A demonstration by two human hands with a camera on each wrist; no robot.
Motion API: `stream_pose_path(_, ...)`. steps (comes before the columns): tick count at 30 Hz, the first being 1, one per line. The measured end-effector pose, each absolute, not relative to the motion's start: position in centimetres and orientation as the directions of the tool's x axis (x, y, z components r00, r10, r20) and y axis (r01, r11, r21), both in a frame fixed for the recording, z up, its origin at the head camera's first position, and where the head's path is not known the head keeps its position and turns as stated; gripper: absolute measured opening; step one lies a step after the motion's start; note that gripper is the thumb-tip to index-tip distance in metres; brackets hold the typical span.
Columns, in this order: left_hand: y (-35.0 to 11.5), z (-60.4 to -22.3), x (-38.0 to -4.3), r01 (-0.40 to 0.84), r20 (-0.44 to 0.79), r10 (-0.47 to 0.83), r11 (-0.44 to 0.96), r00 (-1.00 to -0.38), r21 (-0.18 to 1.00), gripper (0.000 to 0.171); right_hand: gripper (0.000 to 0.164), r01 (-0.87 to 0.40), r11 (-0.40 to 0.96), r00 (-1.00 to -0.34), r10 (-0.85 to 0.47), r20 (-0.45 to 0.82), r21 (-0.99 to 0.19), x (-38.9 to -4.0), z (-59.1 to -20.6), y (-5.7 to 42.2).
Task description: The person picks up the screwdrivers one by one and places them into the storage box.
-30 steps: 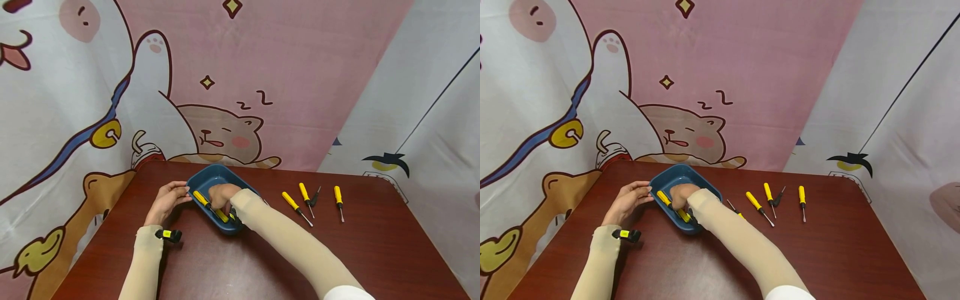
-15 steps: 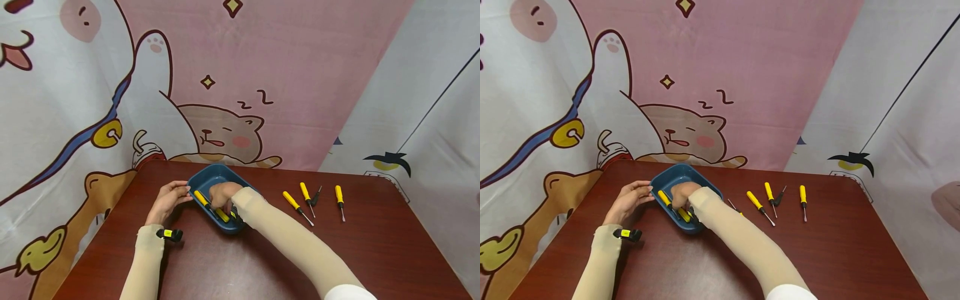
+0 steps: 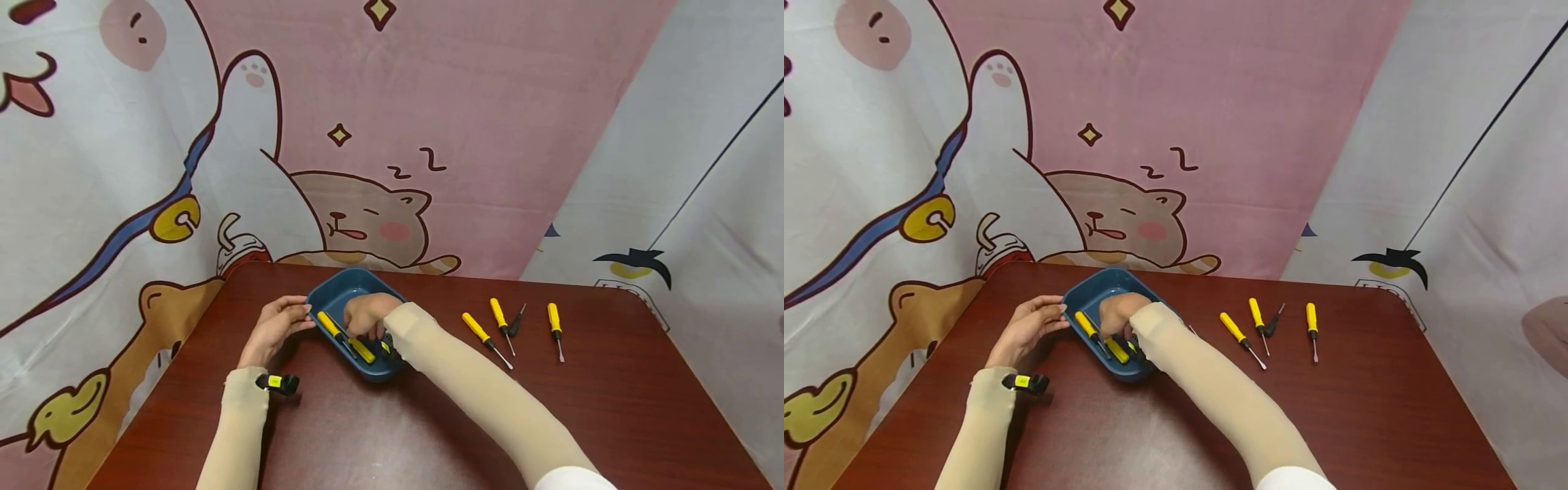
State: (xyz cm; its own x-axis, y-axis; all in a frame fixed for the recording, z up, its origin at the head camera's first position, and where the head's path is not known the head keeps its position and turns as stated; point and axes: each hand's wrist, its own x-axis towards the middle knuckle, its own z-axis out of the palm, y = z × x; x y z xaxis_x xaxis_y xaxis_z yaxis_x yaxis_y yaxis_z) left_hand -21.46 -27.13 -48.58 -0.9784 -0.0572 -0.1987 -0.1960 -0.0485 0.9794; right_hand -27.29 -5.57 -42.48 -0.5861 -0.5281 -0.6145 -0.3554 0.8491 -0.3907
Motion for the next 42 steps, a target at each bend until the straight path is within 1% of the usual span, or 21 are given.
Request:
stream_pose_path(5, -27.1, -48.7, -21.4, -0.197, -0.200, -0.058, -0.048, -0.978, 0.979, 0.047, 0.044, -0.430, 0.820, -0.591, -0.573, -0.568, -0.379, -27.2, -41.9, -5.0)
stream_pose_path(9, -27.1, -48.7, -21.6, -0.202, -0.206, -0.063, -0.058, -0.977, 0.978, 0.045, 0.045, -0.521, 0.790, -0.596, -0.608, -0.524, -0.323, -27.0, -41.4, -4.7)
stream_pose_path(12, -27.1, -48.7, -21.6, -0.206, -0.210, -0.064, -0.055, -0.976, 0.977, 0.045, 0.047, -0.560, 0.777, -0.604, -0.621, -0.499, -0.288, -26.7, -41.1, -4.4)
stream_pose_path(18, -27.0, -48.7, -21.6, -0.219, -0.222, -0.074, -0.051, -0.972, 0.974, 0.040, 0.054, -0.592, 0.751, -0.599, -0.653, -0.463, -0.294, -26.3, -40.5, -3.7)
stream_pose_path(23, -27.0, -48.7, -21.6, -0.216, -0.219, -0.073, -0.049, -0.973, 0.975, 0.041, 0.060, -0.610, 0.726, -0.590, -0.684, -0.430, -0.318, -26.0, -40.3, -3.0)
stream_pose_path(28, -27.0, -48.7, -21.6, -0.210, -0.212, -0.071, -0.039, -0.975, 0.977, 0.041, 0.066, -0.626, 0.714, -0.601, -0.698, -0.388, -0.314, -25.5, -40.0, -2.4)
stream_pose_path(36, -26.9, -48.6, -21.6, -0.208, -0.210, -0.069, -0.034, -0.975, 0.977, 0.041, 0.071, -0.705, 0.660, -0.611, -0.751, -0.250, -0.260, -24.4, -39.4, -1.2)
stream_pose_path(42, -27.0, -48.7, -21.7, -0.213, -0.215, -0.069, -0.040, -0.974, 0.976, 0.041, 0.078, -0.718, 0.662, -0.631, -0.749, -0.200, -0.214, -23.9, -39.3, -0.2)
